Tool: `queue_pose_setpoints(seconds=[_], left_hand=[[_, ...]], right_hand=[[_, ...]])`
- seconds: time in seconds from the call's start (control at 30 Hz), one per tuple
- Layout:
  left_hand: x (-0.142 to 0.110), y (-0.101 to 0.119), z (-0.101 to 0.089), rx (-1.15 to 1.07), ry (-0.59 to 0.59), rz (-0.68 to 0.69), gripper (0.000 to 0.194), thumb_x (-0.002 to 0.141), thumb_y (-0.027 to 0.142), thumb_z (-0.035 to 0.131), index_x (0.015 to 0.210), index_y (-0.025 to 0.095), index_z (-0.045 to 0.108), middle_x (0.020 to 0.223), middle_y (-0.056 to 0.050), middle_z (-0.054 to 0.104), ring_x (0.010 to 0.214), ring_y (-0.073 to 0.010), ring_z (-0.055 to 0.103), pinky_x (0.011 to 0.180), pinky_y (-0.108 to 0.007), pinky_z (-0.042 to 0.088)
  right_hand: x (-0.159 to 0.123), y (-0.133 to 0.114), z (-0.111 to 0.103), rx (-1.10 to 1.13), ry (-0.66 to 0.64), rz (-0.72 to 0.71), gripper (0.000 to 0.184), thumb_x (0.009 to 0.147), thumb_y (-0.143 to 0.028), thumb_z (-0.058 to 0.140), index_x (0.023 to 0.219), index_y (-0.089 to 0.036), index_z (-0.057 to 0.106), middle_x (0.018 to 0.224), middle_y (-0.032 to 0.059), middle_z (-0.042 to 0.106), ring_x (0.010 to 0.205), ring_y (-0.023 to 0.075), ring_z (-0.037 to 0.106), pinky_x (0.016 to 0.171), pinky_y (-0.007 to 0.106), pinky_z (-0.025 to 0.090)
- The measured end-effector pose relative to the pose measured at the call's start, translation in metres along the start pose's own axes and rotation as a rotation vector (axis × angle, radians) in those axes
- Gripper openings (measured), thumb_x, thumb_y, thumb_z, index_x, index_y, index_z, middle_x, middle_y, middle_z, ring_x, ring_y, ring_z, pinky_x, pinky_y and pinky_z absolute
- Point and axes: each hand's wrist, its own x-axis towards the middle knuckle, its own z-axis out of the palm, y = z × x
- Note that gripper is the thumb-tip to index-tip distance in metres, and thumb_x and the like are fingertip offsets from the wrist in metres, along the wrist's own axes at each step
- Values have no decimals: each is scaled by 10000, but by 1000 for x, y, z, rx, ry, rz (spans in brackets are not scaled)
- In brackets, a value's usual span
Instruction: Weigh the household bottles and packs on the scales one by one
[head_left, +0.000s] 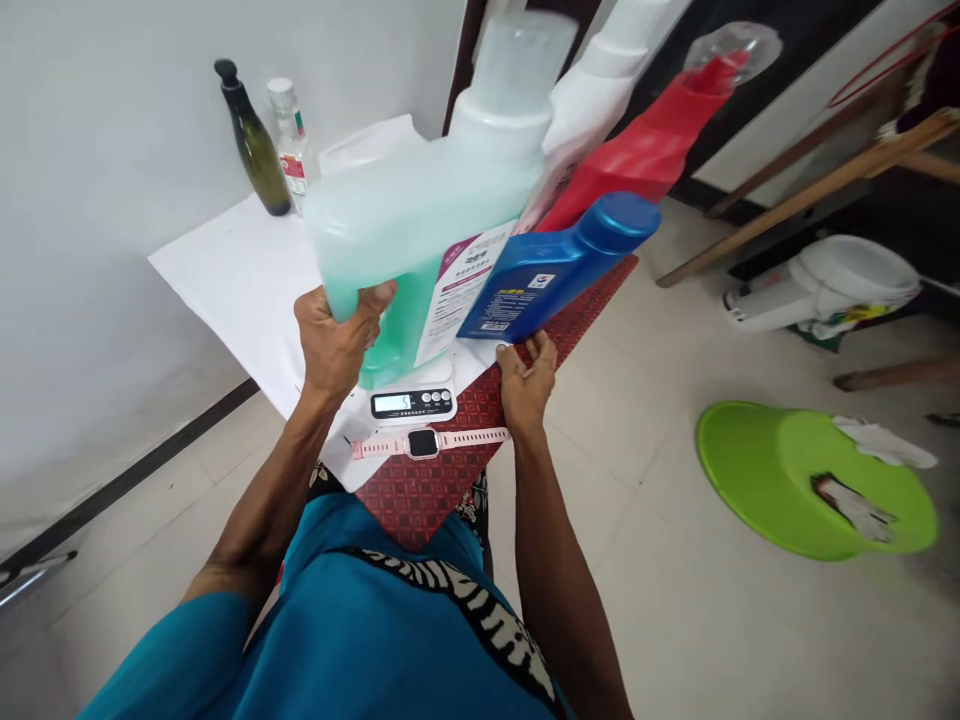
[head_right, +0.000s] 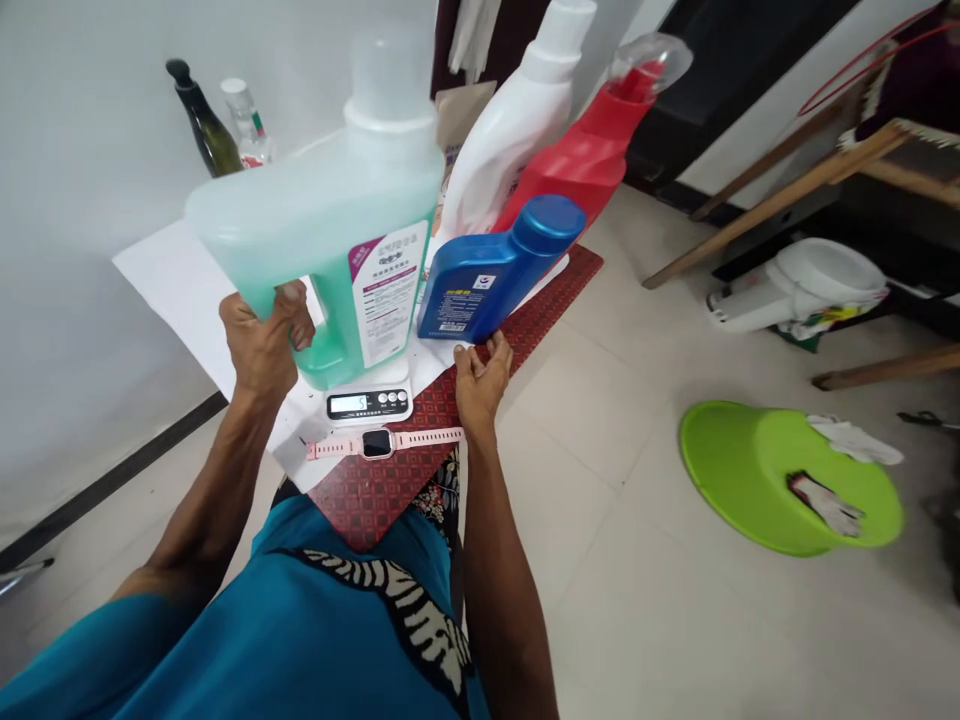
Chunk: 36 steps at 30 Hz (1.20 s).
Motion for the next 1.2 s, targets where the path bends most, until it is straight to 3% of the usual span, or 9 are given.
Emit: queue_pose_setpoints(seconds=[0.2, 0.33, 0.53, 0.67, 0.77, 0.9, 1.0, 1.1, 1.2], left_hand=[[4, -8, 2, 24, -17, -77, 587, 732, 638, 956, 686, 213, 553, 654, 5, 446, 602, -164, 603, 475, -295, 432], [6, 2, -15, 106, -149, -88, 574, 644, 586, 1023, 737, 213, 597, 717, -7, 521, 715, -203, 674, 550, -312, 523], [14, 11, -42, 158, -128, 73, 656, 616, 774, 947, 961, 262, 724, 896, -38, 654, 880, -236, 715, 724, -367, 622], [5, 7, -26, 134, -157, 73, 500, 735, 704, 910, 871, 252, 746, 772, -31, 655, 747, -209, 680, 681, -363, 593], [4, 1, -4, 143, 24, 99, 409, 821, 529, 885, 651, 239, 653, 596, 17, 538, 562, -151, 549, 572, -332, 503], [32, -1, 11, 91, 229, 155, 432, 801, 355, 856, 558, 222, 524, 505, 58, 416, 443, -95, 376, 444, -291, 310], [65, -2, 13, 96, 319, 264, 490, 783, 322, 877, 560, 213, 454, 521, 60, 392, 452, -83, 343, 440, -295, 255], [98, -13, 13, 169, 357, 371, 616, 758, 398, 952, 578, 224, 388, 571, 48, 372, 507, -94, 333, 483, -311, 271], [129, -36, 14, 231, 366, 348, 652, 716, 522, 981, 586, 231, 412, 583, 46, 382, 549, -100, 330, 529, -324, 298]], right_hand=[[-2, 3, -3, -31, -16, -10, 868, 876, -633, 746, 1590, -225, 468, 1634, 204, 457, 1588, 380, 442, 1248, 628, 478], [-3, 2, -4, -74, -32, -28, 818, 923, -615, 705, 1612, -253, 452, 1633, 180, 470, 1568, 349, 473, 1230, 631, 498], [-5, -3, -3, -83, -6, -11, 820, 914, -615, 718, 1594, -228, 473, 1636, 194, 477, 1571, 337, 479, 1240, 595, 499], [-5, -8, -2, -58, 0, 3, 813, 920, -593, 725, 1590, -212, 466, 1634, 207, 485, 1566, 339, 487, 1236, 592, 506], [-5, -12, -2, -44, -7, 6, 793, 922, -600, 726, 1576, -225, 481, 1619, 197, 505, 1560, 351, 493, 1226, 606, 513], [-4, -13, -2, -16, 9, 10, 752, 936, -594, 719, 1548, -213, 503, 1593, 204, 521, 1540, 344, 515, 1218, 585, 526], [-4, -13, -2, 2, 3, 12, 736, 948, -589, 710, 1547, -220, 496, 1615, 205, 489, 1539, 338, 512, 1216, 568, 533], [-3, -14, -3, 23, 2, 46, 759, 943, -587, 716, 1557, -210, 478, 1636, 214, 456, 1533, 334, 518, 1221, 551, 532], [-3, -16, -3, 42, 6, 77, 770, 933, -591, 727, 1548, -195, 486, 1643, 224, 453, 1496, 344, 554, 1223, 559, 529]])
